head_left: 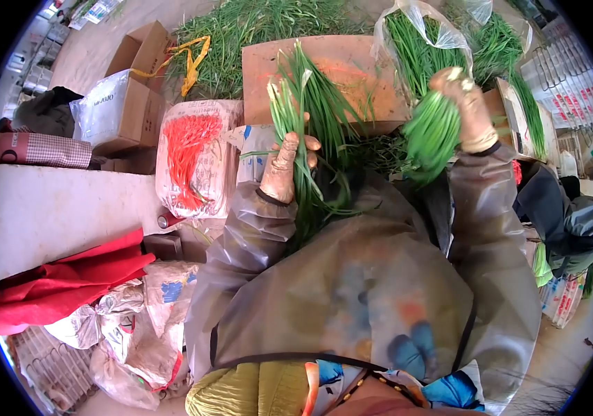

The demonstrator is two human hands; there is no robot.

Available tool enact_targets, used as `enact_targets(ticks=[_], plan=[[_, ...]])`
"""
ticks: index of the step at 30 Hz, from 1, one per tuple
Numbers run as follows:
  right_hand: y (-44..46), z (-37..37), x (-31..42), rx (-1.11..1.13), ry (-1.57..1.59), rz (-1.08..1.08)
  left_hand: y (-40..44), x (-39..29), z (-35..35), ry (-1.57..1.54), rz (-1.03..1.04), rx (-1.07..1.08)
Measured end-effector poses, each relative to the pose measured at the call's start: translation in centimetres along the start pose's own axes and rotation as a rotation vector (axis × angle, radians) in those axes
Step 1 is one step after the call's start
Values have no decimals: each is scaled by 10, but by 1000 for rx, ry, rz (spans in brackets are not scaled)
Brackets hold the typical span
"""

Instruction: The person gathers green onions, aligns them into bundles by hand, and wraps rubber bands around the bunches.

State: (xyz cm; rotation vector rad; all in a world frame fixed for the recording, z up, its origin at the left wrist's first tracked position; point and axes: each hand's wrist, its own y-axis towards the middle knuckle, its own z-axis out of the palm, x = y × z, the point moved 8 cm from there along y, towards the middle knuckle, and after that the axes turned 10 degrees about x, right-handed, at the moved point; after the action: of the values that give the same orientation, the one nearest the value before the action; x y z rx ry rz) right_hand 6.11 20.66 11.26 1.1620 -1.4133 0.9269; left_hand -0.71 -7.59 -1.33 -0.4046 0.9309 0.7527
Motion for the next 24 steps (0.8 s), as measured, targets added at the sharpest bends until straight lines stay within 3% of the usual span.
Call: enact_targets(ticks=[2, 4, 8, 10, 14, 16, 18, 24], plan=[[-11, 48, -14, 185, 285, 275, 3, 11, 8, -183, -71, 35], [-12, 84, -12, 263, 417, 245, 5, 16, 13, -255, -109, 69], [-7, 132, -17, 446, 301, 204, 1, 15, 27, -144, -161, 14], [10, 140, -42, 373, 183, 142, 1, 17, 33, -137, -138, 28], [16, 142, -53, 391, 253, 211, -2, 22, 49, -98, -240, 185], [19, 132, -53, 340, 40, 109, -2, 25, 42, -56, -245, 150], [20, 129, -72, 372, 140, 135, 1, 22, 37, -93, -168, 130], [6, 119, -72, 303, 264, 224, 0, 34, 41, -350, -235, 244]])
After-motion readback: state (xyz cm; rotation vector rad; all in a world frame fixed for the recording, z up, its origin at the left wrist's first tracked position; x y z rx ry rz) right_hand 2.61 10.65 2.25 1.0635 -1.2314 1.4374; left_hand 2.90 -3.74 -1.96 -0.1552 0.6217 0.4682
